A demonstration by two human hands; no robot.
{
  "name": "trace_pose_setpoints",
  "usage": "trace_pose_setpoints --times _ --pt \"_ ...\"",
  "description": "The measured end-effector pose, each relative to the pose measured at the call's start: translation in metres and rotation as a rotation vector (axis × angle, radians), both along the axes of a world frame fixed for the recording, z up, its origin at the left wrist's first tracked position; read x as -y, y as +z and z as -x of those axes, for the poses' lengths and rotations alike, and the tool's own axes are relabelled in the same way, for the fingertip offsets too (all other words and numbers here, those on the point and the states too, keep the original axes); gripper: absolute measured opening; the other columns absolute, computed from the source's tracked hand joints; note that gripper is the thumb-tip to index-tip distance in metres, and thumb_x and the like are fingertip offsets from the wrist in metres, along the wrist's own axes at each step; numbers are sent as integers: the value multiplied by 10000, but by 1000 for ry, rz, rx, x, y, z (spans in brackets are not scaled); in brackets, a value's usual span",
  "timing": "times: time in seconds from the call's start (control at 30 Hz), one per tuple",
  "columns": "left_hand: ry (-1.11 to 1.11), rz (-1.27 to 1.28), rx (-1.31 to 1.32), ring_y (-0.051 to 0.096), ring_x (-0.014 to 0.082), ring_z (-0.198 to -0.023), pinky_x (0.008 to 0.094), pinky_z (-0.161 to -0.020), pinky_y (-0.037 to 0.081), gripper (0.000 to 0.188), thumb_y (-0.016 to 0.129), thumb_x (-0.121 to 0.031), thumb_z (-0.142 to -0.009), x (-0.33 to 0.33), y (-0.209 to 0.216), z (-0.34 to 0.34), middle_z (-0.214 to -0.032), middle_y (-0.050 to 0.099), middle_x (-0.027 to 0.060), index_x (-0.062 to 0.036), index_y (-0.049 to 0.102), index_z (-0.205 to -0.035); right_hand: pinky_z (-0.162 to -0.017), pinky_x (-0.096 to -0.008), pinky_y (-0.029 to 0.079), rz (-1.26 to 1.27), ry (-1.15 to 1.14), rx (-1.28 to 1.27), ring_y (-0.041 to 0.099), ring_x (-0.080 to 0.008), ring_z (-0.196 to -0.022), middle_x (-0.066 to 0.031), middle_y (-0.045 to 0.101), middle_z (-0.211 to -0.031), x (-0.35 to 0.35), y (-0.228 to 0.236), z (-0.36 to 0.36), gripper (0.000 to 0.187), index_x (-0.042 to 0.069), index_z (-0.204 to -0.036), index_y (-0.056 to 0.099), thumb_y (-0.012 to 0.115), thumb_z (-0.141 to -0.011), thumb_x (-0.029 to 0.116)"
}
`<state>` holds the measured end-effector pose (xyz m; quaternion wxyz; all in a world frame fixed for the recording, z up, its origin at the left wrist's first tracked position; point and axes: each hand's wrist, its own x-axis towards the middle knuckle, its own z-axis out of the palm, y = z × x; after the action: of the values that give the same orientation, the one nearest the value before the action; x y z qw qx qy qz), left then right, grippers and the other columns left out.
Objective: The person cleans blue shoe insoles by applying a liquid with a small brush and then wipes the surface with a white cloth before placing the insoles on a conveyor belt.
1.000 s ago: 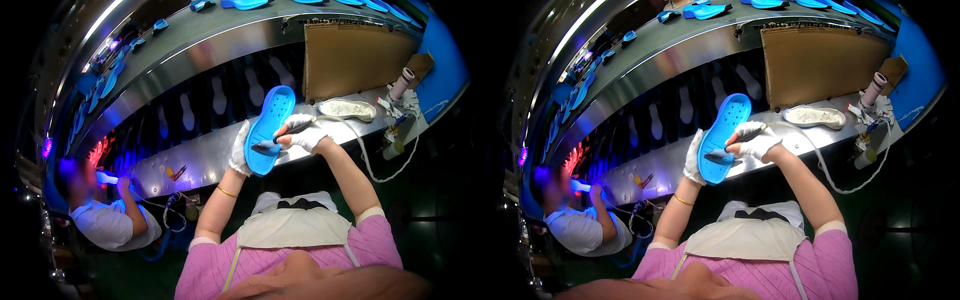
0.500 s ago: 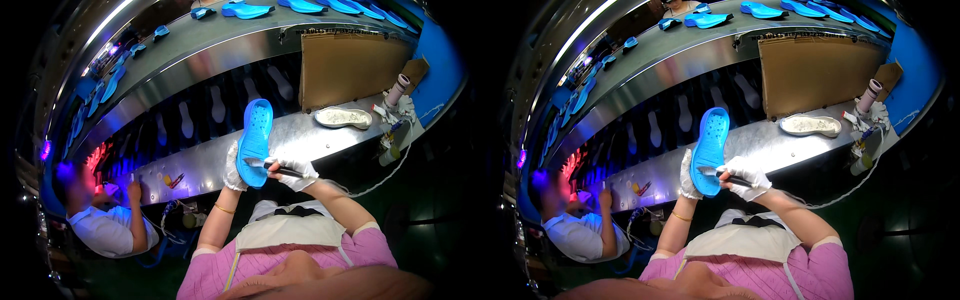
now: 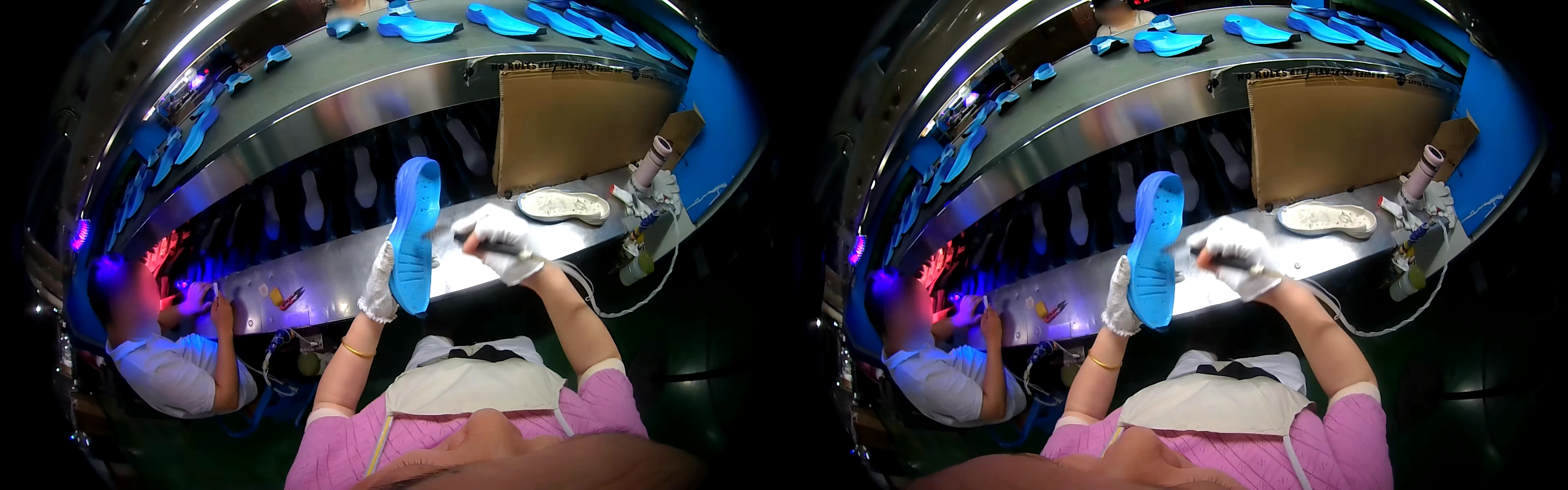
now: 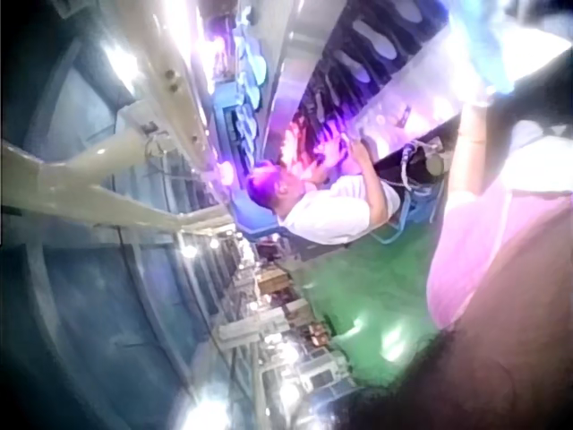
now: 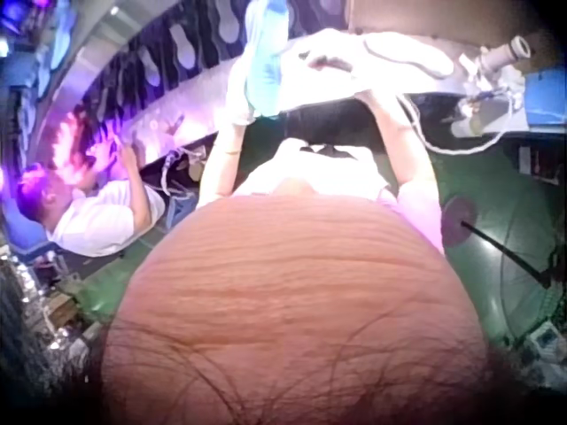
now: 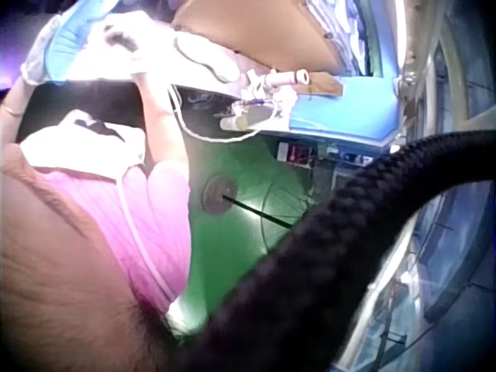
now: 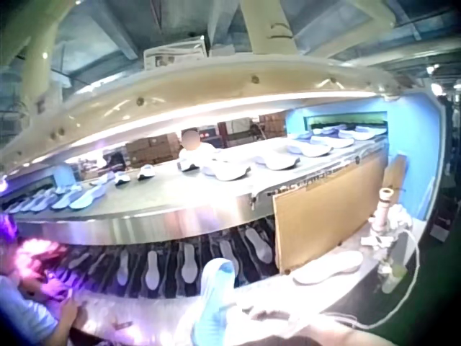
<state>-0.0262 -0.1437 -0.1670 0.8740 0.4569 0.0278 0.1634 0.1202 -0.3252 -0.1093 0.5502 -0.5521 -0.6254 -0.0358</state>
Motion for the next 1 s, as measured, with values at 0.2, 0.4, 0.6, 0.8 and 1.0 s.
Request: trace_pose_setpoints --times 0.2,0.4,0.6,0.8,1.0 --pt "-26 -150 43 597 234 -989 374 -878 497 797 568 -531 -829 0 20 0 -1206 534 124 -80 260 -1409 -728 -305 486 -69 -72 45 618 -240 -813 -117 632 -875 -6 8 -15 178 51 -740 603 649 -638 -87" --pt "-37 -368 289 637 254 -834 371 -794 538 774 297 -641 -887 -23 122 -6 -957 615 196 14 379 -1291 -731 -303 475 -40 -40 -197 604 -207 -777 -103 631 -849 25 0 -2 141 54 -716 611 705 -681 -44" --pt "370 -309 197 450 279 -1193 375 -1009 380 546 286 -419 -971 -144 235 -103 -1298 478 126 -16 366 -1330 -776 -288 475 -116 22 -374 608 -175 -844 -93 633 -936 28 2 3 172 48 -773 612 720 -694 -59" --pt "1148 -2075 -838 622 260 -869 379 -810 459 218 450 -168 -869 -168 211 -85 -859 662 113 -81 649 -890 -696 -244 486 -68 64 -528 609 -131 -768 -85 633 -901 26 -25 -2 186 47 -822 586 672 -732 -91" --pt "1391 -2287 -559 616 242 -741 360 -691 445 182 470 -196 -835 -206 190 -48 -769 648 89 -119 627 -783 -731 -284 508 -78 86 -691 619 -169 -779 -130 628 -962 19 -39 -4 241 45 -888 546 672 -727 -83"
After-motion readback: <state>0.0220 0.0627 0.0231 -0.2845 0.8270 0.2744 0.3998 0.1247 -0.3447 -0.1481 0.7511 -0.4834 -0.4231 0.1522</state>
